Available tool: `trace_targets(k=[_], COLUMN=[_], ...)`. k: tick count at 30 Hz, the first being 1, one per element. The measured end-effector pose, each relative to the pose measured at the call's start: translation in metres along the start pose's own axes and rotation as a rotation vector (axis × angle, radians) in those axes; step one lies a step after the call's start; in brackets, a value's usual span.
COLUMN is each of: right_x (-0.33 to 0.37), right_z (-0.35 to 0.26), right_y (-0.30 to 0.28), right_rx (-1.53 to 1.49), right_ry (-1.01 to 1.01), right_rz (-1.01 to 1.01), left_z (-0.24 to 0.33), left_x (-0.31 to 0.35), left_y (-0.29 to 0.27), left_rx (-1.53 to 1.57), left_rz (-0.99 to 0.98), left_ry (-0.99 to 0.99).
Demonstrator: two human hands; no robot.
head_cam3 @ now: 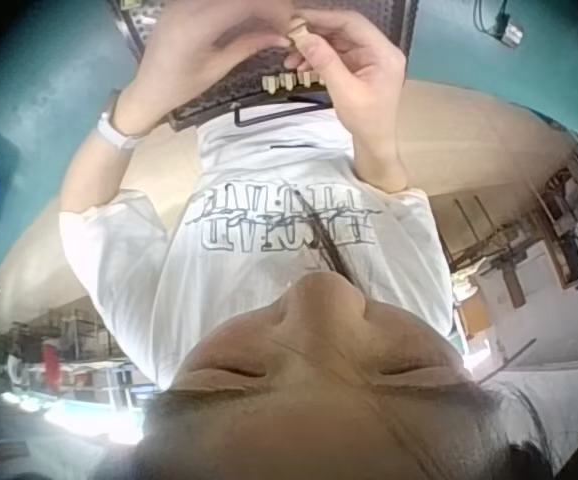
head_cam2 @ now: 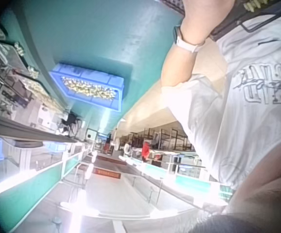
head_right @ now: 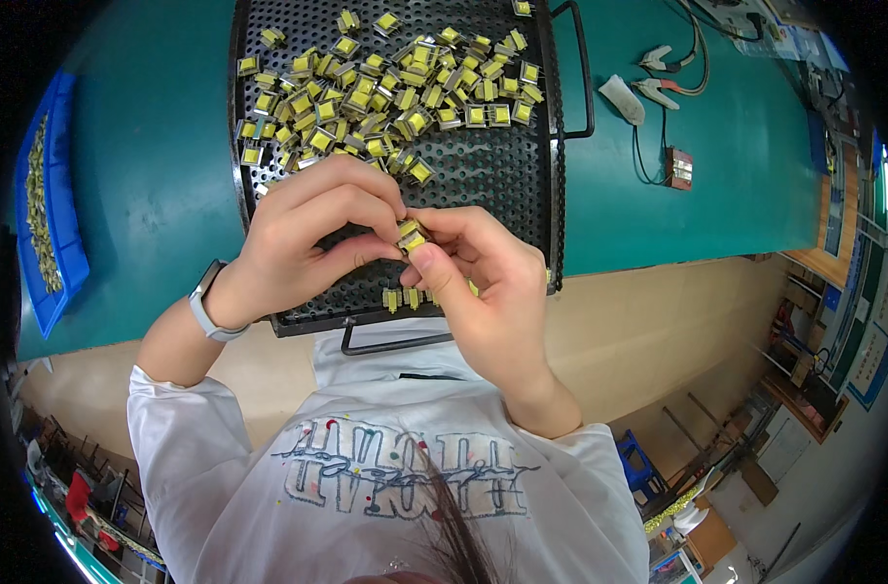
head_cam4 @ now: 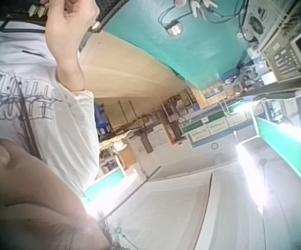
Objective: Inspecting and sorting small yellow electronic components from a metal tray.
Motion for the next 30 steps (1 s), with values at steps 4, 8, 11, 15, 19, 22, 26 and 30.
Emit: trace_targets(k=[4, 8, 11, 15, 19, 22, 26, 30], right_x=[-0.001, 0.0, 0.0, -0.001, -0.002, -0.005, -0.002, -0.001], right_z=[0.0, 0.0, 0.0, 0.0, 0.0, 0.001, -0.002, -0.001], right_y=[0.0, 0.0, 0.0, 0.0, 0.002, 0.003, 0.0, -0.004], right_rx=[-0.022, -0.027, -0.038, -0.037, -0.055, -0.045, -0.134, -0.104], right_ry=[0.024, 0.033, 0.028, 0.029, -0.002, -0.052, 0.011, -0.029], right_rz=[-0.008, -0.007, -0.004, -0.009, -0.025, -0.028, -0.017, 0.004], left_z=[0.0, 0.0, 0.0, 0.0, 0.0, 0.0, 0.002, -0.002], left_x=[0.0, 0.0, 0.0, 0.0, 0.0, 0.001, 0.0, 0.0], left_y=[0.0, 0.001, 0.001, 0.001, 0.0, -0.001, 0.0, -0.001], left_rx=[-0.004, 0.002, 0.004, -0.01, 0.001, -0.017, 0.069, 0.074], left_rz=[0.0, 0.002, 0.004, 0.005, 0.012, 0.023, 0.01, -0.008], left_ry=[0.003, -0.01, -0.007, 0.009, 0.01, -0.004, -0.031, -0.121])
Point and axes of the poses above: each hand's wrist, its own x-axis away from the middle knuckle, its own y-axis out of the palm, z = x × y, the point moved 5 cm from there along -x, towards the middle knuckle, and after that the axes turned 9 degrees about z, right-handed, at the moved point
